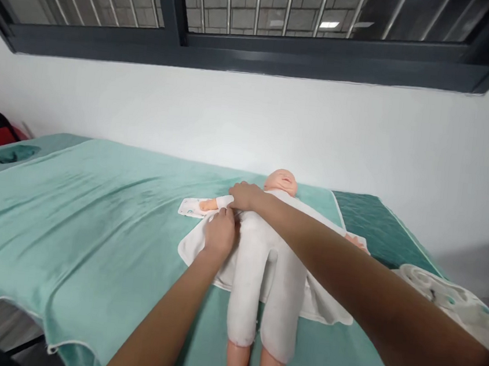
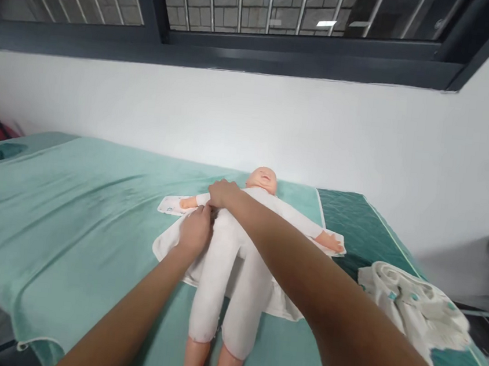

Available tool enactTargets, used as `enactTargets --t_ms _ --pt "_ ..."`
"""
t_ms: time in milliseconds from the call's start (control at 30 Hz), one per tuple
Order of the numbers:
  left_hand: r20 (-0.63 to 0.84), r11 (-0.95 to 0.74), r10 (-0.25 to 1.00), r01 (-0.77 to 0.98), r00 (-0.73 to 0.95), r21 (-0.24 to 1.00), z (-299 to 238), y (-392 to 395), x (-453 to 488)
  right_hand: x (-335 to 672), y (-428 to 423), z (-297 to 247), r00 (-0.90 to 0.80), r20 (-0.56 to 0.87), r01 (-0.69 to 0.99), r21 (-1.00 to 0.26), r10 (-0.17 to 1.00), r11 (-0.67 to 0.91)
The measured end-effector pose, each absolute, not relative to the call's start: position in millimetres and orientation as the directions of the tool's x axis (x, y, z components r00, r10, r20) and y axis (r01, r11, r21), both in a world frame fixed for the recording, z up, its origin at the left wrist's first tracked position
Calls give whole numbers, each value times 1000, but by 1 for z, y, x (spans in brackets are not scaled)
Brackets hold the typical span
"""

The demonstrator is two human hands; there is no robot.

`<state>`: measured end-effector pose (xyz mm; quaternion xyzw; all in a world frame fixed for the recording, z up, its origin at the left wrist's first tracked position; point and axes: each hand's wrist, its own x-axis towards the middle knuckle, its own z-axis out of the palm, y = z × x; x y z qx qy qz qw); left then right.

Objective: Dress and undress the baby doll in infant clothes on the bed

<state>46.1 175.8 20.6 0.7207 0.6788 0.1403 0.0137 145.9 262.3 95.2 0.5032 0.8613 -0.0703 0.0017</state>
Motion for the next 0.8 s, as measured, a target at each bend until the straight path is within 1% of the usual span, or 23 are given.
enactTargets --t_ms 67,100,133,200,267,400,500,633,800 --pt "185 -63 983 969 18 238 15 178 43 138 268 89 -493 -129 869 -125 860 479" --pt "185 -53 983 960 2 274 13 180 41 139 270 87 -495 -139 868 -134 858 479" --pt "184 -39 983 941 -26 337 11 182 39 141 270 85 -498 -137 865 -145 857 480" --pt "176 -5 980 868 -95 497 9 190 34 151 269 85 -500 -100 860 -170 860 481" --pt "160 21 975 783 -153 622 9 199 28 164 265 86 -492 -51 858 -195 869 475" --pt "146 19 968 641 -203 767 8 209 16 184 253 90 -498 -6 835 -273 867 477" --pt "120 10 962 468 -246 884 7 207 7 190 248 91 -523 25 801 -327 852 502" --pt "38 13 968 204 -247 979 5 204 1 192 243 92 -519 21 811 -303 854 500" --pt "-3 -5 978 -35 -207 999 5 206 -2 195 241 95 -505 -7 841 -230 863 490"
